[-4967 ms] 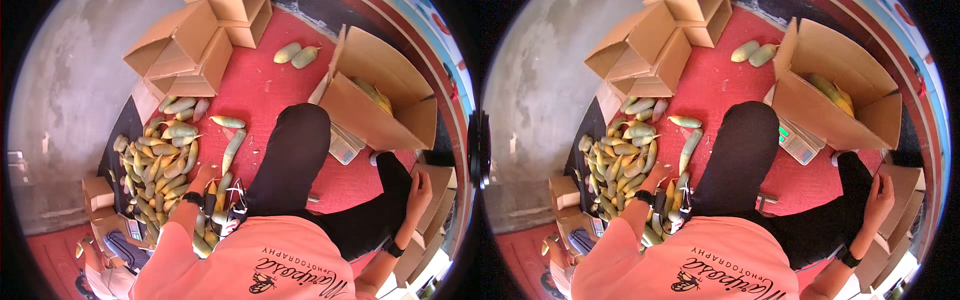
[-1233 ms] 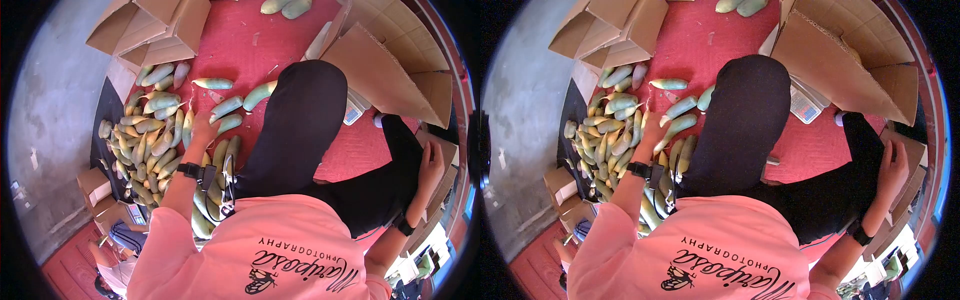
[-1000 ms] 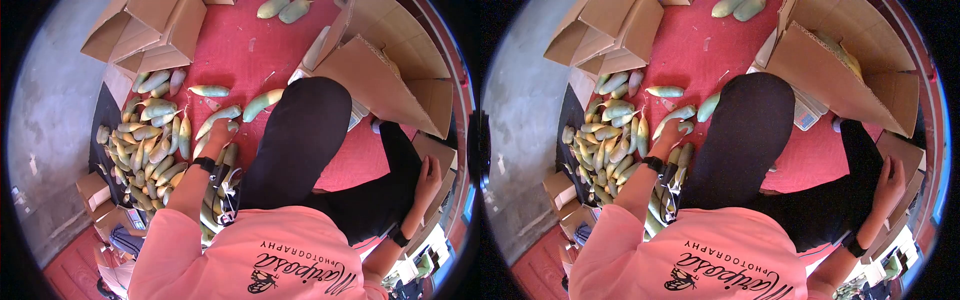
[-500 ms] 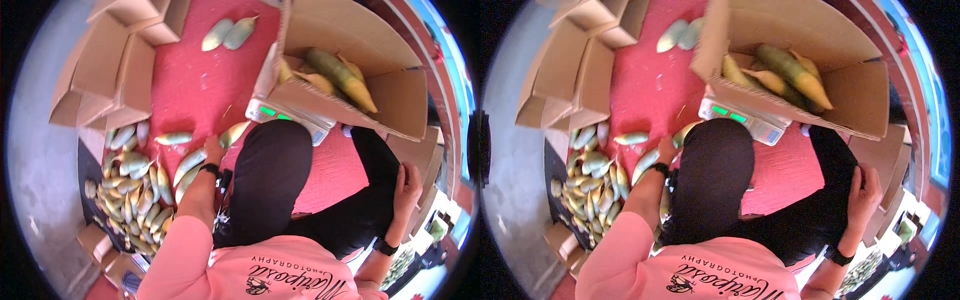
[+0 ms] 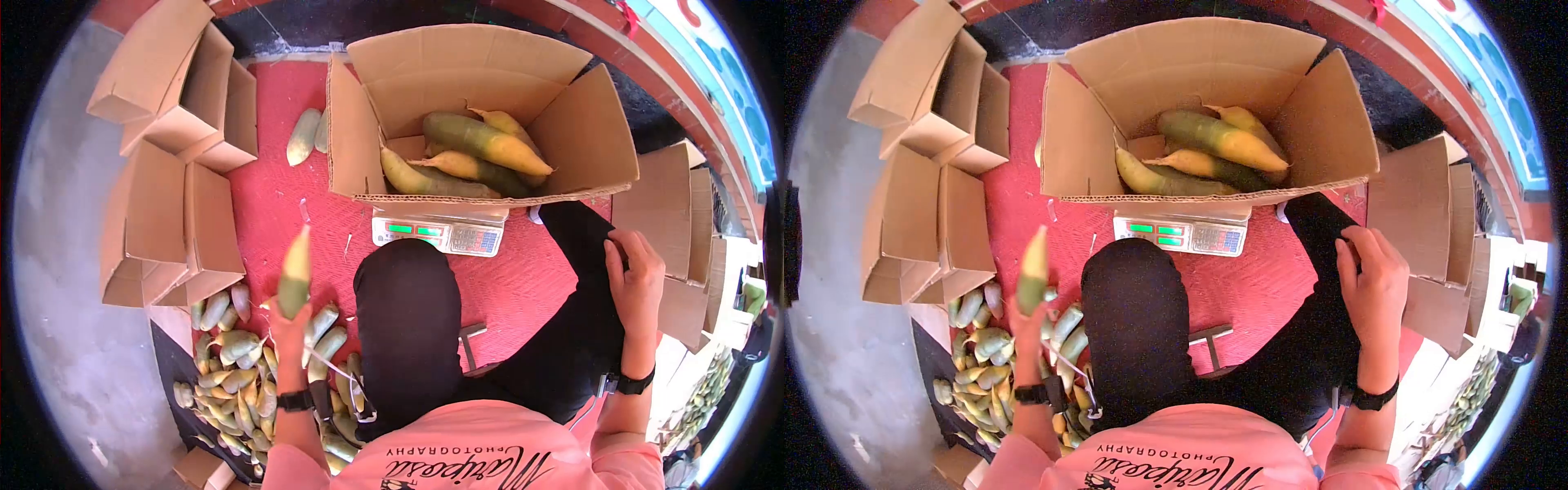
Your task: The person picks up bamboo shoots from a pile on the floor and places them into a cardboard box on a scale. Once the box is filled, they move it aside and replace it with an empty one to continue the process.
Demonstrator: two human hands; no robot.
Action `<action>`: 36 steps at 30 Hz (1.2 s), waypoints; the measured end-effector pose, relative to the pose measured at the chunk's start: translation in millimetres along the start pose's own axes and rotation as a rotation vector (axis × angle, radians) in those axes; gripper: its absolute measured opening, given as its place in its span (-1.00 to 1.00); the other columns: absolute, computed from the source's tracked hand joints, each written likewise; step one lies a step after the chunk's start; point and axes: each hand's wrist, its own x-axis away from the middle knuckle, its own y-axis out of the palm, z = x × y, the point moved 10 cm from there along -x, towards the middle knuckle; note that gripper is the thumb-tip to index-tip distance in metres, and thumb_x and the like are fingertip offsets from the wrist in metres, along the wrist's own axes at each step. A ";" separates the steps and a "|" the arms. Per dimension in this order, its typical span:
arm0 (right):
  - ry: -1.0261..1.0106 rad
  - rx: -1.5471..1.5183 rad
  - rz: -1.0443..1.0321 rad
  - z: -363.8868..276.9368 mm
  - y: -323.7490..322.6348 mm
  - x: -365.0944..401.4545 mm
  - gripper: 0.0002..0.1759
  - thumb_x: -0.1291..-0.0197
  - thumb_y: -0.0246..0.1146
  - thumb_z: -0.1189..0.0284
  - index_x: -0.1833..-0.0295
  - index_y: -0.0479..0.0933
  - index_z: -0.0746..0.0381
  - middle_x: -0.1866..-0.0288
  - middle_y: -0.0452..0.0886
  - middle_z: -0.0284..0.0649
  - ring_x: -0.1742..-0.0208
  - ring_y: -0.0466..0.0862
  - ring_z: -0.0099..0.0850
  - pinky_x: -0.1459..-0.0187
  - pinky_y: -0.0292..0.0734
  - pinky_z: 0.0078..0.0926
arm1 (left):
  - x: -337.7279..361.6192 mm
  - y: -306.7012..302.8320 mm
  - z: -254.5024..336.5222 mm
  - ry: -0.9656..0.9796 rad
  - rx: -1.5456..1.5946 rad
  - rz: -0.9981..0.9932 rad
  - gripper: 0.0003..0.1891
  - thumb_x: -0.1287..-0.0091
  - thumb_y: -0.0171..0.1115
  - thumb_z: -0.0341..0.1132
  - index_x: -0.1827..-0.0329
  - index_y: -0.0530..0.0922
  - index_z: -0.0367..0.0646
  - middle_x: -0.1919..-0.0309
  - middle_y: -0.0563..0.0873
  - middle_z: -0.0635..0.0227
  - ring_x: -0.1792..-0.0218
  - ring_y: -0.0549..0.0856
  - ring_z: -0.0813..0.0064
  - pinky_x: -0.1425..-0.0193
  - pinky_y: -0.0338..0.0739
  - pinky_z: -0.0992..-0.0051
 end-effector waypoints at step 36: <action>-0.085 -0.144 0.074 40.4 -17.2 27.6 -0.88 -0.24 0.19 0.53 0.14 0.55 0.32 0.30 0.61 -0.13 0.27 0.64 -0.34 0.18 0.50 -0.48 | 38.4 0.1 26.8 0.128 -0.567 -0.180 -0.68 -0.16 0.32 -0.21 0.09 0.61 -0.21 0.18 0.69 0.00 0.16 0.70 0.11 0.05 0.57 0.33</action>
